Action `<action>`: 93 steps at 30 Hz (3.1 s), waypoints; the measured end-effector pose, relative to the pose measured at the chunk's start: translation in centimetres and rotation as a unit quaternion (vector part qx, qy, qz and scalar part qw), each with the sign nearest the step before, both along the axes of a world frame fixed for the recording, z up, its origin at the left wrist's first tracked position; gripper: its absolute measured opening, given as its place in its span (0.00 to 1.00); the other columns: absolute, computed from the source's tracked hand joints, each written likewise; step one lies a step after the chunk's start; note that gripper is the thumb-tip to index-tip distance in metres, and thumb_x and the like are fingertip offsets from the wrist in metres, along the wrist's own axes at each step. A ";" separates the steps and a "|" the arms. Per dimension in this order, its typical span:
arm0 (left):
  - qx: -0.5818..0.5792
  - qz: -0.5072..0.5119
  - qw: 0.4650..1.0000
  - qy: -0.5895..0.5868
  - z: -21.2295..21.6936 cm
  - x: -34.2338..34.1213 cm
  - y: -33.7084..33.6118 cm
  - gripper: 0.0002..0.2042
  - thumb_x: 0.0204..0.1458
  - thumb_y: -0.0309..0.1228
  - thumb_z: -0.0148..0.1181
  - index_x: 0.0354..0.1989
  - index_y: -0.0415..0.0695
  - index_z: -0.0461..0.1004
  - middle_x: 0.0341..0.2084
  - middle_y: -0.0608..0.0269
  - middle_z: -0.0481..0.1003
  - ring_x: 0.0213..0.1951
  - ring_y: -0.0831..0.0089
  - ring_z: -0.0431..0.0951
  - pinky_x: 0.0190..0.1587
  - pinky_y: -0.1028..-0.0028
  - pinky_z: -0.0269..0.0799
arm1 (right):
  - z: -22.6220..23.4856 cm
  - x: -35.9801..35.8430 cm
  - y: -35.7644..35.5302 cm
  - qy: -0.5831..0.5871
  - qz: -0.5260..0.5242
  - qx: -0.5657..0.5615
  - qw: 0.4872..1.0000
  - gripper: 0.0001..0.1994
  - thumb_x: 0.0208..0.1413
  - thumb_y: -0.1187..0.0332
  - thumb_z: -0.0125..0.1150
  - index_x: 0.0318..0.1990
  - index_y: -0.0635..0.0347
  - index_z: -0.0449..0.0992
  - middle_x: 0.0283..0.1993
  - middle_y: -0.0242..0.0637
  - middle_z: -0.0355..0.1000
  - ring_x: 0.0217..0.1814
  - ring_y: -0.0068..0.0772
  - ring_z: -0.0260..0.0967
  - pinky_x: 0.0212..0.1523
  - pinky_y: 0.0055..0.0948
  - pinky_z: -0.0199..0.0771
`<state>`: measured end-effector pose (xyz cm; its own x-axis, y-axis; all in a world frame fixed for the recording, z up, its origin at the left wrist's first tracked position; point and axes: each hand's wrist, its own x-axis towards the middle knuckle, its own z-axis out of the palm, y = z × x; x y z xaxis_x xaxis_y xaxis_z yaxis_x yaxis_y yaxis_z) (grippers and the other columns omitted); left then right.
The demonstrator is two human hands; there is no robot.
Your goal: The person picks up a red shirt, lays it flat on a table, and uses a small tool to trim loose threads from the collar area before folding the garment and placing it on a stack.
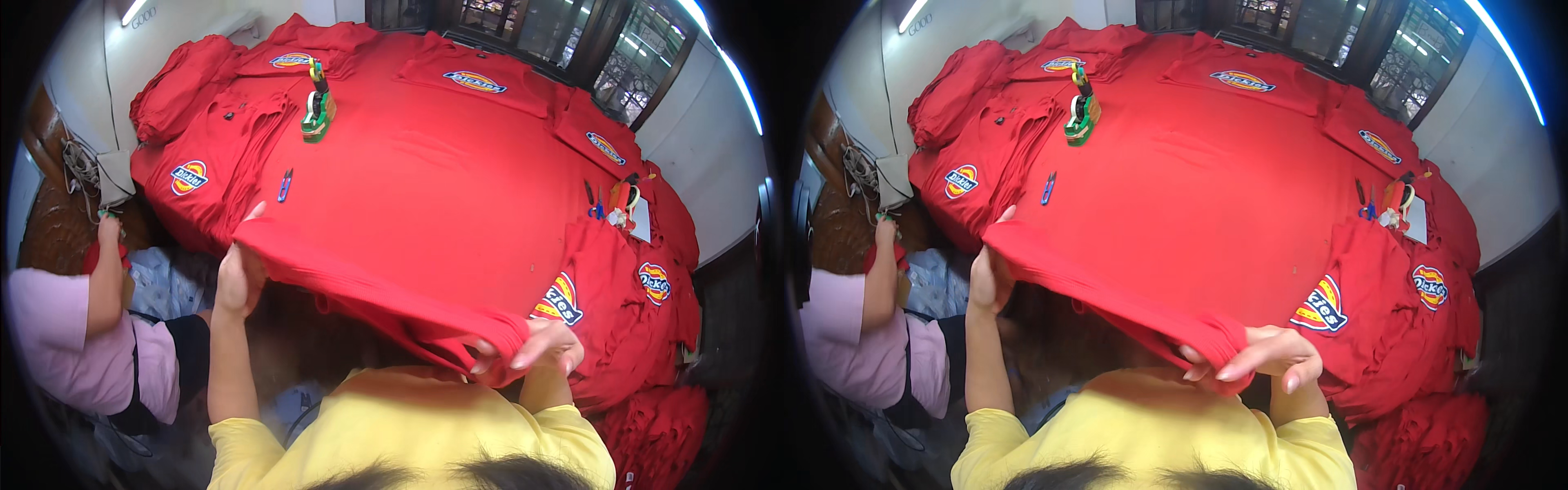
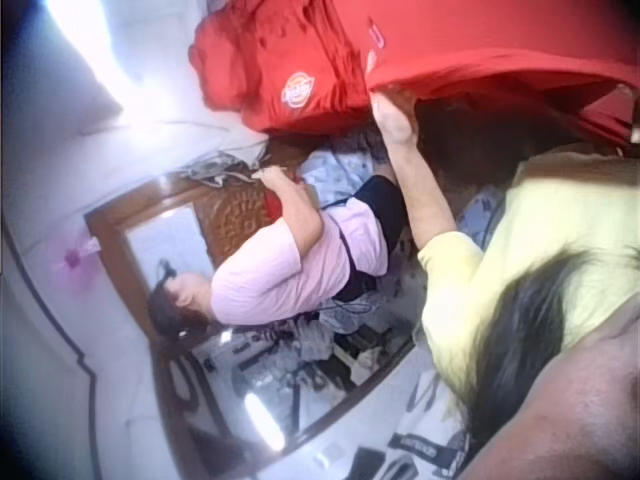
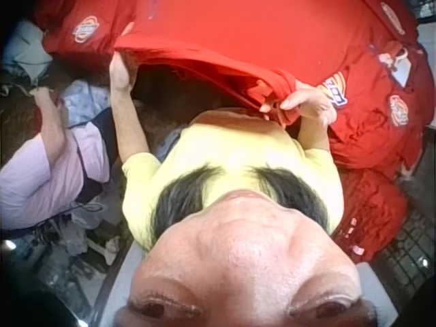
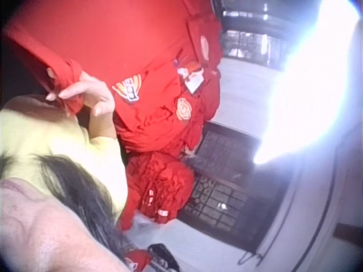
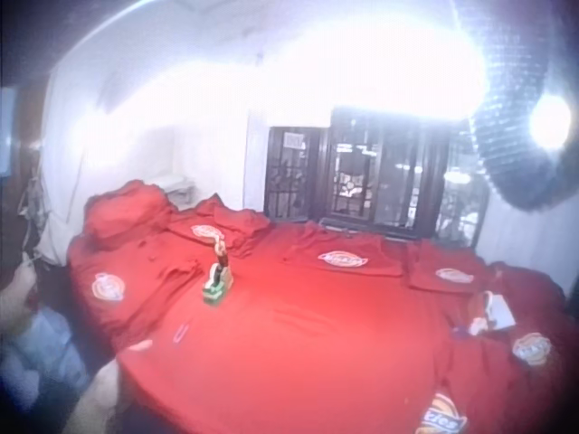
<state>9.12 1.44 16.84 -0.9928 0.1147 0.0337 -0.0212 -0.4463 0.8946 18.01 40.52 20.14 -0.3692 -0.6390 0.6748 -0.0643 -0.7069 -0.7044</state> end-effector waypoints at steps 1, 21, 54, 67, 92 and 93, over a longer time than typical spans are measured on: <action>0.036 0.004 0.999 -0.030 0.4 0.1 0.9 0.24 0.64 0.44 0.35 0.62 0.40 0.59 0.49 0.59 0.70 0.51 0.70 0.72 0.55 0.68 0.65 | -0.2 -0.4 0.7 0.041 0.000 -0.002 0.999 0.23 0.58 0.64 0.50 0.56 0.75 0.65 0.58 0.73 0.57 0.55 0.68 0.63 0.54 0.49 0.63; 0.131 -0.152 0.949 -0.245 -6.5 5.8 2.6 0.27 0.54 0.28 0.55 0.63 0.43 0.55 0.46 0.57 0.72 0.47 0.66 0.75 0.50 0.65 0.72 | -15.7 9.7 4.0 -0.660 -0.181 0.044 0.728 0.18 0.53 0.71 0.61 0.51 0.59 0.67 0.52 0.42 0.69 0.56 0.38 0.67 0.58 0.44 0.67; 0.200 -0.205 0.945 0.159 -1.7 -4.7 7.1 0.24 0.51 0.33 0.61 0.56 0.42 0.64 0.50 0.52 0.71 0.52 0.55 0.73 0.52 0.59 0.72 | -6.6 3.7 17.7 -0.199 -0.360 0.015 0.911 0.26 0.60 0.56 0.39 0.58 0.69 0.64 0.59 0.55 0.63 0.62 0.55 0.60 0.63 0.55 0.55; 0.045 -0.299 0.938 -0.168 -11.6 -31.7 15.3 0.12 0.54 0.26 0.53 0.46 0.36 0.71 0.42 0.54 0.76 0.43 0.64 0.78 0.47 0.66 0.76 | -13.3 -20.0 21.6 -0.526 -0.402 0.013 0.750 0.23 0.62 0.61 0.38 0.54 0.74 0.65 0.54 0.51 0.68 0.58 0.46 0.66 0.60 0.41 0.64; 0.170 -0.422 0.855 -0.251 -14.0 -34.4 21.9 0.39 0.60 0.55 0.35 0.64 0.27 0.47 0.64 0.42 0.53 0.65 0.56 0.55 0.67 0.62 0.50 | -17.7 -23.6 21.3 -0.531 -0.361 -0.002 0.766 0.34 0.65 0.45 0.28 0.63 0.69 0.54 0.64 0.54 0.57 0.67 0.50 0.55 0.65 0.46 0.58; 0.168 -0.418 0.854 -0.260 -14.3 -34.5 21.9 0.40 0.60 0.57 0.34 0.64 0.27 0.46 0.64 0.43 0.52 0.66 0.57 0.54 0.67 0.63 0.50 | -17.8 -23.9 21.3 -0.535 -0.369 -0.006 0.760 0.34 0.65 0.45 0.27 0.63 0.68 0.55 0.64 0.52 0.58 0.67 0.48 0.56 0.65 0.46 0.58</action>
<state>-25.41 23.29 2.54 -0.4600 0.8613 -0.2155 -0.8132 -0.3112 0.4918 -5.88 61.78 2.38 -0.9659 0.0126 -0.2587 0.1578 -0.7635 -0.6263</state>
